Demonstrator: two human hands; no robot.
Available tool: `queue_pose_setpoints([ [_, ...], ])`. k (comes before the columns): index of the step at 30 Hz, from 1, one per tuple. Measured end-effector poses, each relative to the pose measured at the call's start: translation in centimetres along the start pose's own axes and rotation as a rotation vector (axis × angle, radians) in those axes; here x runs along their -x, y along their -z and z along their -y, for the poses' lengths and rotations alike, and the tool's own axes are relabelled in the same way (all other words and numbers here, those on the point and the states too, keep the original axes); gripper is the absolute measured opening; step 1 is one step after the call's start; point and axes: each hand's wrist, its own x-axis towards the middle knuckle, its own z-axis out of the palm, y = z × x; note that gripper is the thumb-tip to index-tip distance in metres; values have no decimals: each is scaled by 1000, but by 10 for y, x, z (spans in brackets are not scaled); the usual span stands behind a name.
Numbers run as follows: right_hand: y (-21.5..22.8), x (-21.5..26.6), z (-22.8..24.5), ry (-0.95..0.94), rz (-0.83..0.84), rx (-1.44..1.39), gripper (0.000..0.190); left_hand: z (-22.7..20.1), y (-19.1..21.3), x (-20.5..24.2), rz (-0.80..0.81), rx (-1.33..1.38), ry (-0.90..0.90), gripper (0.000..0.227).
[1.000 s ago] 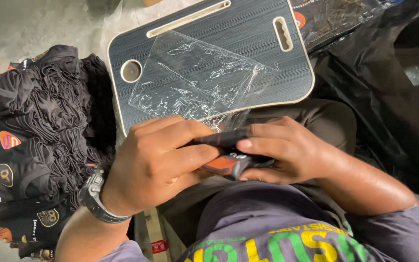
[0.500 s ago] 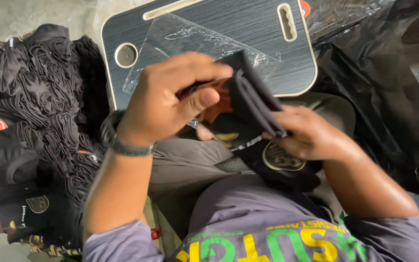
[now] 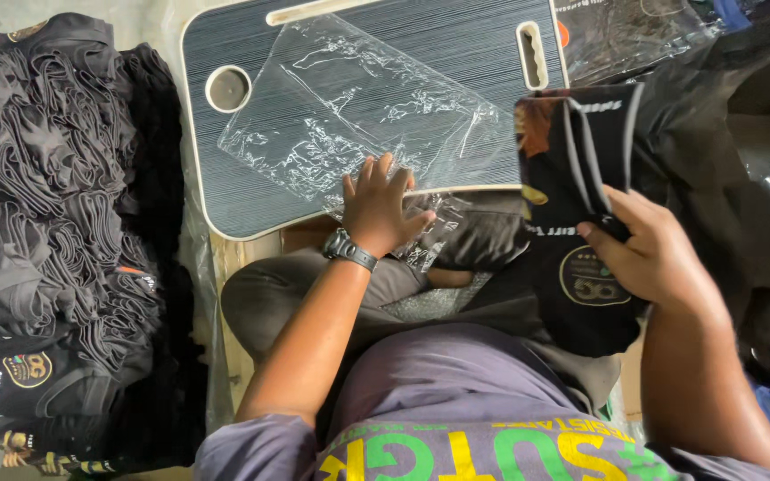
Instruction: The person packages clothes by picking up individual garments from a stack, folding them, and placing them into clear plastic bags on a small table.
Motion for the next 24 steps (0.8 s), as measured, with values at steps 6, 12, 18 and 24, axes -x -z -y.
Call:
queue_pose_setpoints([
  [6,-65,-21,0,105,86,-454,42,-11,7,8,-35,242,152,15],
  [12,-95,-22,2,4,228,-568,38,9,-17,16,-409,284,-35,7],
  [18,-84,-40,10,82,250,-223,42,-17,-6,26,-515,232,-264,7],
  [24,-98,-45,40,380,371,280,45,-42,26,27,-522,221,-435,11],
])
